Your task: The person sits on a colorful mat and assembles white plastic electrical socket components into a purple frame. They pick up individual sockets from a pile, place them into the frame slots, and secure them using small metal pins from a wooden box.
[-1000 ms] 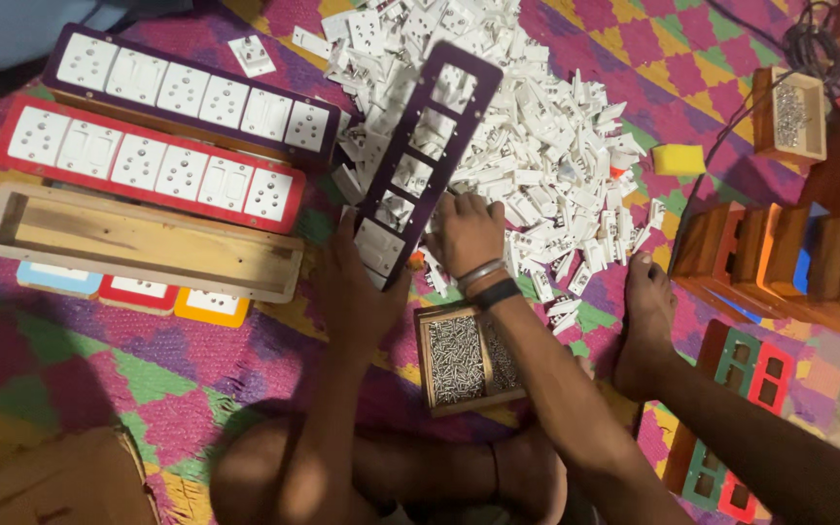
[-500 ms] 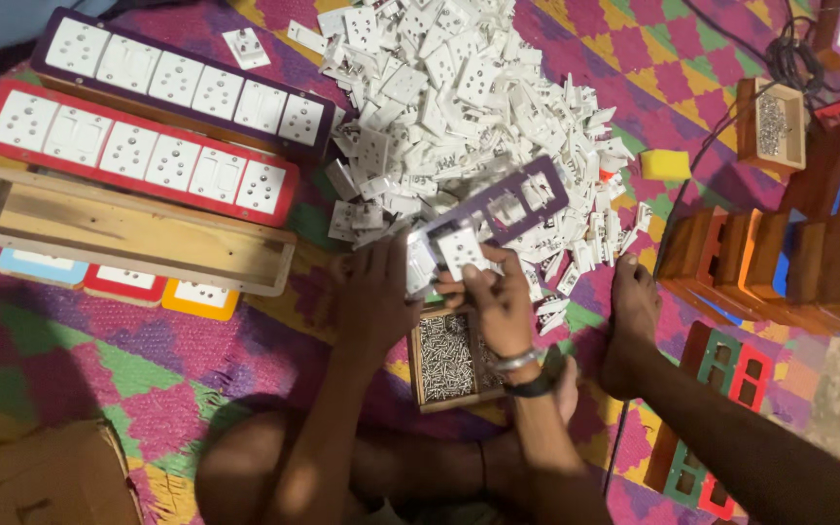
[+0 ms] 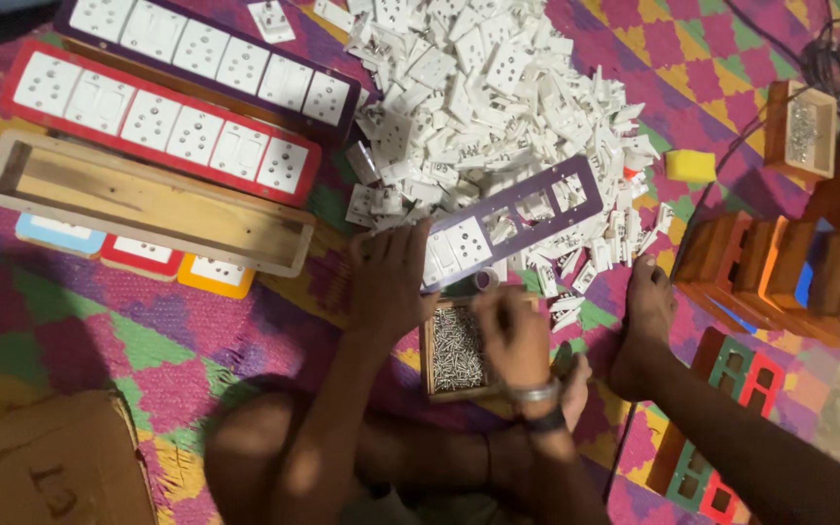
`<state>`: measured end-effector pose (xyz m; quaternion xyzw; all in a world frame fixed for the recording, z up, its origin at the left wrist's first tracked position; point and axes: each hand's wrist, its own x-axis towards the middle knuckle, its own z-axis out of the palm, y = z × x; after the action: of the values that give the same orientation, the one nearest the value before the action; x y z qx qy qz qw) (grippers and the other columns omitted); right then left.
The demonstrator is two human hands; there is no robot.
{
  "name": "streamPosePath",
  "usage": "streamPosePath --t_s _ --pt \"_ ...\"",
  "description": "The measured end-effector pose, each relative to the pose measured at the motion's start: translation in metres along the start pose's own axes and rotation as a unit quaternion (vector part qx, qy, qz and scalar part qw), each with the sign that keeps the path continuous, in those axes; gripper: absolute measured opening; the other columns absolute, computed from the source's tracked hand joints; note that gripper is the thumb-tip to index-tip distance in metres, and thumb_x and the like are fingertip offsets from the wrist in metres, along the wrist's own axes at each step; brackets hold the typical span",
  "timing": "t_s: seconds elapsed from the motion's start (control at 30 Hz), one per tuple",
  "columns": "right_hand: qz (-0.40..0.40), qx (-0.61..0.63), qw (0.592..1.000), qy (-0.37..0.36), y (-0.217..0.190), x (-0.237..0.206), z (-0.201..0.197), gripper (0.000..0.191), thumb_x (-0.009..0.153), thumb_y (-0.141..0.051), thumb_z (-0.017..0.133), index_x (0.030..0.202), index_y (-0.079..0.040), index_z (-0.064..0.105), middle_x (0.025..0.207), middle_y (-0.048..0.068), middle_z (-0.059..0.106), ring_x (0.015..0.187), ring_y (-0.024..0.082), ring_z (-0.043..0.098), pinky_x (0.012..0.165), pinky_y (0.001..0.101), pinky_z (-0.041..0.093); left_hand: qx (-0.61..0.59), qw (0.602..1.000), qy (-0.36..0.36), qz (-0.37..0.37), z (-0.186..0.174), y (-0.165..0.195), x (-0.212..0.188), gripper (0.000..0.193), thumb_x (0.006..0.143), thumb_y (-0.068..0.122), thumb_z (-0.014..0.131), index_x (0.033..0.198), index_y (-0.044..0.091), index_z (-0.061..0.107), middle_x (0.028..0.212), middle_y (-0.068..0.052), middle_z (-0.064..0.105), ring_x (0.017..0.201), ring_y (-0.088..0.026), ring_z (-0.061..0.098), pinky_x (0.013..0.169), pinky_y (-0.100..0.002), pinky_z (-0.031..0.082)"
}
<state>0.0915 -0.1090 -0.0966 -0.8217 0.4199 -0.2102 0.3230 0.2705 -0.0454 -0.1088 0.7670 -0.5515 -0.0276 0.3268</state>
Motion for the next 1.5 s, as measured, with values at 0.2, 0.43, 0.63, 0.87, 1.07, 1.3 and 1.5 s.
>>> streamPosePath --t_s 0.2,0.43,0.63,0.87,1.07,1.3,1.5 --pt "0.018 -0.228 0.957 -0.18 0.01 -0.034 0.016 0.055 0.073 -0.029 0.083 0.121 -0.006 0.066 0.105 0.022 0.07 0.073 0.045 0.068 0.062 0.0534 0.054 0.003 1.0 -0.015 0.002 0.003 -0.001 -0.003 0.1 0.058 0.031 0.091 0.144 0.009 0.045 0.119 -0.009 0.057 0.115 -0.028 0.054 0.105 -0.056 0.034" --pt "0.037 -0.131 0.98 -0.147 0.013 -0.036 0.005 0.013 0.081 -0.022 0.08 0.087 -0.01 0.078 0.087 0.013 0.073 0.077 0.036 0.071 0.066 0.0465 0.054 0.005 1.0 -0.008 0.005 0.005 0.0 -0.002 0.098 0.059 0.031 0.091 0.144 0.008 0.046 0.117 -0.009 0.057 0.113 -0.028 0.055 0.102 -0.056 0.035" --pt "0.09 0.122 0.982 -0.116 0.02 -0.031 0.006 0.014 0.081 -0.007 0.083 0.089 -0.003 0.072 0.081 0.011 0.075 0.066 0.021 0.07 0.061 0.0347 0.054 0.013 1.0 -0.009 0.011 0.003 0.001 -0.002 0.096 0.06 0.029 0.09 0.144 0.008 0.047 0.116 -0.009 0.058 0.113 -0.027 0.055 0.102 -0.054 0.036" --pt "0.202 0.374 0.905 -0.009 0.017 0.016 -0.002 0.012 0.091 0.003 0.073 0.104 0.002 0.074 0.088 0.013 0.077 0.07 0.017 0.073 0.061 0.027 0.058 0.019 0.999 -0.033 0.027 0.0 0.004 0.0 0.099 0.06 0.032 0.091 0.144 0.007 0.047 0.116 -0.01 0.056 0.111 -0.028 0.055 0.1 -0.054 0.037" --pt "0.267 0.479 0.836 -0.003 0.011 0.03 -0.008 0.021 0.088 0.002 0.07 0.108 0.007 0.072 0.093 0.017 0.078 0.08 0.022 0.079 0.073 0.0307 0.064 0.025 0.998 -0.049 0.02 0.0 0.006 -0.001 0.102 0.059 0.032 0.092 0.145 0.006 0.046 0.118 -0.01 0.055 0.113 -0.027 0.055 0.103 -0.053 0.036" --pt "0.195 0.319 0.928 -0.005 0.023 0.029 -0.002 0.021 0.091 0.0 0.072 0.111 0.005 0.074 0.091 0.014 0.079 0.075 0.017 0.075 0.066 0.0275 0.062 0.028 0.998 -0.043 0.022 0.005 0.007 -0.003 0.098 0.061 0.029 0.091 0.145 0.009 0.045 0.12 -0.009 0.055 0.116 -0.027 0.054 0.103 -0.054 0.036" --pt "0.178 0.272 0.946 0.016 0.028 0.027 0.004 0.016 0.092 -0.002 0.073 0.105 0.006 0.076 0.083 0.012 0.076 0.068 0.013 0.072 0.06 0.0248 0.058 0.008 0.999 -0.048 0.022 0.006 0.009 -0.003 0.1 0.057 0.028 0.091 0.144 0.008 0.045 0.122 -0.009 0.055 0.117 -0.029 0.054 0.102 -0.057 0.036"
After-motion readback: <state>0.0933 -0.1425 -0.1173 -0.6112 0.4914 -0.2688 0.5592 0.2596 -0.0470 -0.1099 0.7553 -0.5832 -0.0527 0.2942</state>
